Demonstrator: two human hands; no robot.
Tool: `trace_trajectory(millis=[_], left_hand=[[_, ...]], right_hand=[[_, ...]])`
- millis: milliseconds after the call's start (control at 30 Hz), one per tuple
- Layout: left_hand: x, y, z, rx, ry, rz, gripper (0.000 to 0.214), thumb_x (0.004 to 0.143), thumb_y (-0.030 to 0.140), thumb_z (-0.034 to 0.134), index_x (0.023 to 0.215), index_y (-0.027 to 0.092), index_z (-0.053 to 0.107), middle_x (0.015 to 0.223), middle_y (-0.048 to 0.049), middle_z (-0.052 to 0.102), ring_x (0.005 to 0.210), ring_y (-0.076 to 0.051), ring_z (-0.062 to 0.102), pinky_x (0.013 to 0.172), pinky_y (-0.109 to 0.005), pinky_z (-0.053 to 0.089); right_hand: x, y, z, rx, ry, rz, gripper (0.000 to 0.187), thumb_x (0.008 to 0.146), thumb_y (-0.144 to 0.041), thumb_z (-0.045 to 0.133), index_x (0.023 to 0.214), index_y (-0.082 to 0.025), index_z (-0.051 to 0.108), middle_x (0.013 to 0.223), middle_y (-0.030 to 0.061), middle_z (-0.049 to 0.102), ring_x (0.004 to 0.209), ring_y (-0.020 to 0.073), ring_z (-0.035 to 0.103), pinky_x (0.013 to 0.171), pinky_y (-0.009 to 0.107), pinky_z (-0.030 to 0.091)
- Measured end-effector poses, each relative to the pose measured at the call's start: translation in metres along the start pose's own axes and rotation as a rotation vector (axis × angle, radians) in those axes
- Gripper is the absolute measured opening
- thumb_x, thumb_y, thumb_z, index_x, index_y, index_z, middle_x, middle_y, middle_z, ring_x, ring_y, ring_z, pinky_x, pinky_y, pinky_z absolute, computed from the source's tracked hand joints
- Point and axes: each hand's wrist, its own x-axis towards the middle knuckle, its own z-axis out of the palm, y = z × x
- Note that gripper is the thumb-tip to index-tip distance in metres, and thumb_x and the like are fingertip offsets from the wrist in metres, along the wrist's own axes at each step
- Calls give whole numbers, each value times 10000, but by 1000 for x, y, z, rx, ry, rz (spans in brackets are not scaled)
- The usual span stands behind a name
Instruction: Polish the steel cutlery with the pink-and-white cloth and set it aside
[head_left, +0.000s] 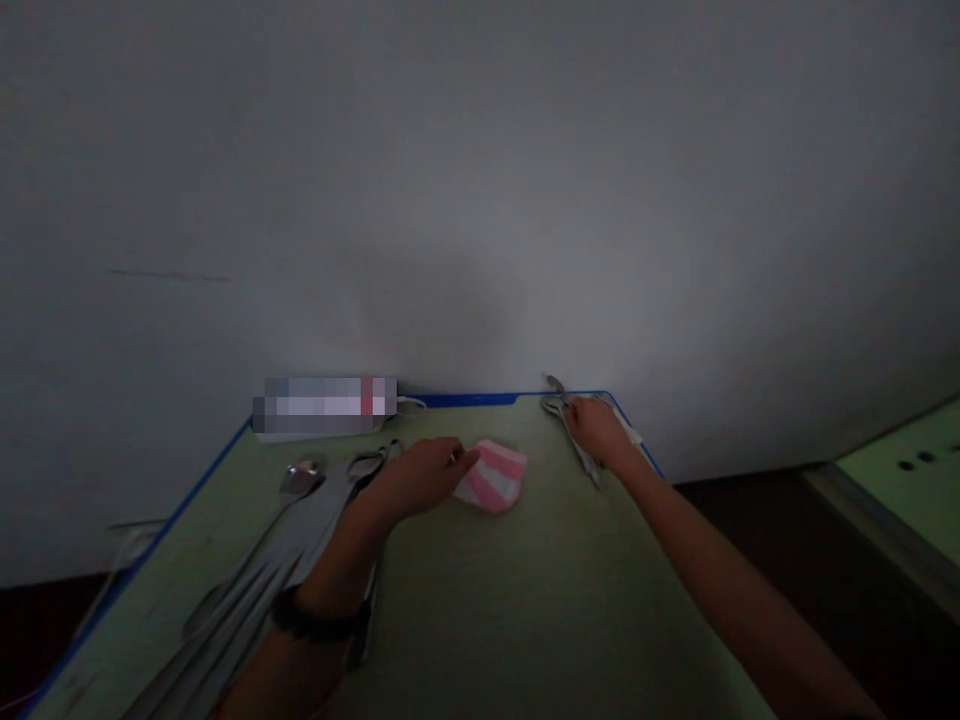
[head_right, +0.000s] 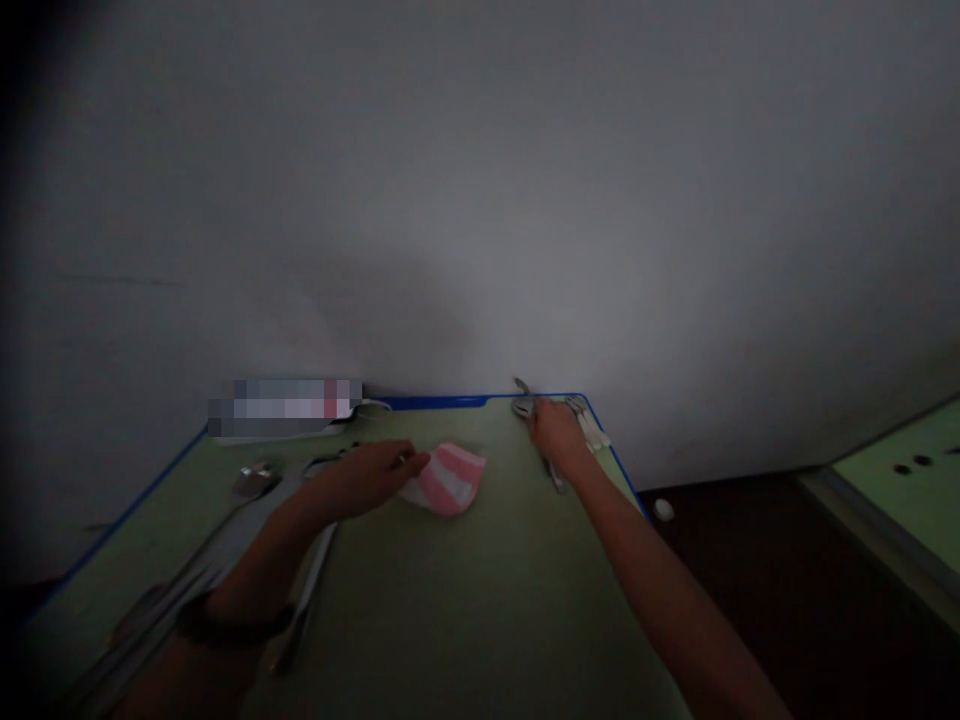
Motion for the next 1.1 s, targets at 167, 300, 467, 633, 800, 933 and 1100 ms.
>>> trace_trajectory(millis=[167,300,467,633,800,933,1100], left_hand=[[1,-6,2,104,-4,0,418,857,455,323,717,172,597,742,-88,656,662,-211,593,572,-282,363],[3,-8,4,140,-26,1,431,865,464,307,738,174,599,773,-92,664,691,-212,602,575,-276,373],[4,-12,5,165,-34,-25,436,863,474,303,771,173,606,819,-102,671,718,-220,612,592,-284,391],[5,-13,5,186,-39,-45,425,862,462,312,776,169,607,837,-110,675,731,-225,620,599,-288,396],[5,-13,4,194,-44,-46,439,860,468,312,797,157,616,851,-123,677,747,-237,625,613,-299,406],[3,-11,1,209,-42,-73,433,855,460,327,803,144,618,853,-137,680,744,-242,629,610,-302,409],[-2,-12,-1,236,-16,-130,399,853,454,331,886,150,588,882,-135,677,760,-235,631,613,-294,416]], right_hand=[[-3,7,23,-108,-63,74,320,868,-219,344,1012,-93,601,1045,191,605,961,246,580,791,321,400],[-4,5,32,-138,-81,95,362,892,-244,288,1076,-119,574,1082,185,578,963,251,583,780,338,416],[-2,4,34,-159,-84,93,391,901,-325,274,1100,-135,552,1072,179,580,948,258,589,771,348,424],[-2,3,34,-173,-86,100,393,894,-356,299,1058,-110,558,1017,186,606,942,259,590,779,348,419],[-3,-1,30,-191,-77,105,367,893,-340,304,1033,-123,565,993,176,614,926,249,595,762,342,422],[-6,-5,26,-202,-25,131,376,883,-362,331,1086,-114,528,1076,193,560,944,266,579,745,350,430],[-21,-28,17,-153,85,108,424,883,-399,323,1208,-144,415,1192,180,457,971,261,549,728,338,432]])
